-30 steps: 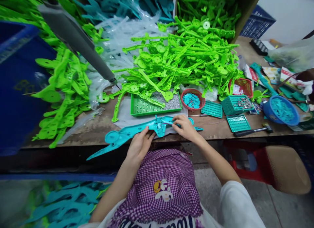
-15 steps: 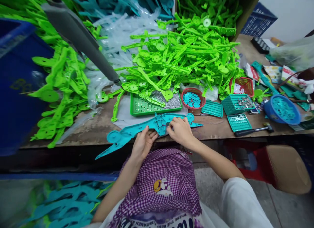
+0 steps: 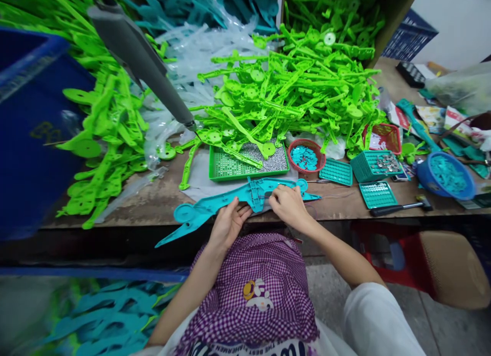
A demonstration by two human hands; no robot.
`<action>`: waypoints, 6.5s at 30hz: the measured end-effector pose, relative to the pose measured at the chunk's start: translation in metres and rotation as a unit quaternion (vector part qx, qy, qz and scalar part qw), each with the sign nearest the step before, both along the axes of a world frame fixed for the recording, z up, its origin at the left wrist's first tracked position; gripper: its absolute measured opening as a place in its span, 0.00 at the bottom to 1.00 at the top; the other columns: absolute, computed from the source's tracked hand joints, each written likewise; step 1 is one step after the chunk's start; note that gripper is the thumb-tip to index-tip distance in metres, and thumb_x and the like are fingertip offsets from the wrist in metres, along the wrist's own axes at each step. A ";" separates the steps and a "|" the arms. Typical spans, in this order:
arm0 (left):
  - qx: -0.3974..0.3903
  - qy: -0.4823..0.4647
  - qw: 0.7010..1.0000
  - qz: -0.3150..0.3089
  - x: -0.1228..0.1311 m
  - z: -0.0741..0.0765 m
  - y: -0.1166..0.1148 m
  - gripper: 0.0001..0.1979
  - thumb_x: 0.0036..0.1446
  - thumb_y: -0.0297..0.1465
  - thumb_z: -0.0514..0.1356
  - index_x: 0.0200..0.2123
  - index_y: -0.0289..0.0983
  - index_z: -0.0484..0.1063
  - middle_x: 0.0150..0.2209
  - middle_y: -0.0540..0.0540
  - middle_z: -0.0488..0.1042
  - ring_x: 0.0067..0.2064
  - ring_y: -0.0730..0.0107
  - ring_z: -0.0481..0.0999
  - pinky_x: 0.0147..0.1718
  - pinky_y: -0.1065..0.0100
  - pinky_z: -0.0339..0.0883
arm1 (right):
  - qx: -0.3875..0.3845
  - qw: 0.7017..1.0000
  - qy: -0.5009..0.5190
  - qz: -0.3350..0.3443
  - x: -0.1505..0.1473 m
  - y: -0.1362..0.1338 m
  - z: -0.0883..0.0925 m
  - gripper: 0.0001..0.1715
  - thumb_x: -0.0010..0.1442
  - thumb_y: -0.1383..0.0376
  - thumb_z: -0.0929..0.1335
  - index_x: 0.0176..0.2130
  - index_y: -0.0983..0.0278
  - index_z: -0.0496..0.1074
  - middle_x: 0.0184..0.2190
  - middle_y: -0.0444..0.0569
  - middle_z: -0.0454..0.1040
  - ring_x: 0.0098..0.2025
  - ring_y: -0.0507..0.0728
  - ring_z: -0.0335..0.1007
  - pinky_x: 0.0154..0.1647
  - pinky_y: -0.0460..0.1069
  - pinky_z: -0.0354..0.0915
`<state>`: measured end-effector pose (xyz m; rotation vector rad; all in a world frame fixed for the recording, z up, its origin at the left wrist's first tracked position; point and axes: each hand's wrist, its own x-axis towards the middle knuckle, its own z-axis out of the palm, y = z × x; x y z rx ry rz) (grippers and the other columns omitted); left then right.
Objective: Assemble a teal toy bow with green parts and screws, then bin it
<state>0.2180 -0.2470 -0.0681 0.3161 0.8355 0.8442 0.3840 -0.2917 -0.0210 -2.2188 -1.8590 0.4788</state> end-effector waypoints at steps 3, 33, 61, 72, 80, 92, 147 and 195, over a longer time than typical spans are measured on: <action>0.011 -0.002 1.000 -0.005 0.000 -0.001 0.001 0.16 0.46 0.36 0.72 0.34 0.34 0.74 0.35 0.43 0.81 0.39 0.63 0.81 0.46 0.61 0.73 | -0.002 0.999 -0.050 0.017 -0.002 -0.002 0.003 0.15 0.67 0.65 0.60 0.30 0.63 0.69 0.34 0.49 0.78 0.37 0.57 0.69 0.37 0.51 0.46; 0.113 0.029 0.991 -0.058 0.000 -0.002 -0.003 0.16 0.39 0.34 0.75 0.30 0.34 0.76 0.32 0.43 0.82 0.51 0.54 0.78 0.57 0.54 0.65 | 0.052 0.987 -0.117 0.102 -0.005 0.007 -0.007 0.14 0.70 0.63 0.58 0.40 0.64 0.69 0.32 0.53 0.80 0.33 0.59 0.71 0.41 0.51 0.45; 0.310 0.294 0.855 -0.293 -0.048 0.004 0.014 0.23 0.54 0.48 0.63 0.44 0.37 0.77 0.33 0.45 0.80 0.30 0.65 0.78 0.32 0.64 0.73 | -0.118 0.989 -0.080 0.029 -0.038 0.020 0.013 0.19 0.70 0.64 0.56 0.46 0.65 0.73 0.46 0.56 0.79 0.45 0.62 0.73 0.42 0.52 0.59; 0.502 0.483 0.661 -0.279 -0.034 0.014 0.057 0.02 0.56 0.28 0.64 0.31 0.39 0.78 0.31 0.48 0.78 0.35 0.65 0.76 0.40 0.64 0.68 | -0.058 0.997 0.013 0.043 -0.036 0.024 -0.001 0.12 0.68 0.65 0.63 0.46 0.64 0.74 0.44 0.54 0.79 0.44 0.60 0.75 0.42 0.51 0.62; 0.561 0.487 0.593 -0.311 -0.039 0.012 0.079 0.06 0.62 0.30 0.57 0.32 0.38 0.70 0.33 0.47 0.74 0.38 0.63 0.74 0.40 0.63 0.65 | 0.044 0.991 0.099 0.084 0.001 0.028 -0.017 0.07 0.63 0.70 0.66 0.43 0.64 0.72 0.41 0.51 0.75 0.43 0.57 0.72 0.44 0.51 0.64; 0.627 0.420 0.590 -0.285 -0.057 -0.005 0.094 0.07 0.65 0.30 0.50 0.33 0.39 0.62 0.34 0.46 0.68 0.39 0.64 0.70 0.41 0.63 0.66 | 0.022 0.979 0.141 0.144 0.015 0.040 -0.021 0.06 0.61 0.72 0.67 0.39 0.64 0.74 0.42 0.50 0.69 0.40 0.54 0.69 0.45 0.51 0.66; 0.620 0.537 0.534 -0.208 -0.071 -0.012 0.083 0.11 0.67 0.34 0.48 0.34 0.40 0.67 0.35 0.42 0.74 0.40 0.59 0.71 0.43 0.60 0.66 | -0.028 0.950 -0.114 0.289 0.000 0.024 -0.013 0.22 0.65 0.71 0.61 0.55 0.57 0.70 0.57 0.56 0.68 0.52 0.63 0.65 0.45 0.56 0.61; 0.351 0.543 0.754 -0.111 -0.100 0.028 0.134 0.14 0.59 0.44 0.51 0.29 0.41 0.64 0.24 0.50 0.72 0.29 0.65 0.74 0.30 0.66 0.66 | 0.083 0.984 -0.130 -0.083 0.030 -0.066 -0.005 0.16 0.67 0.54 0.62 0.35 0.62 0.71 0.39 0.52 0.74 0.43 0.60 0.68 0.46 0.54 0.54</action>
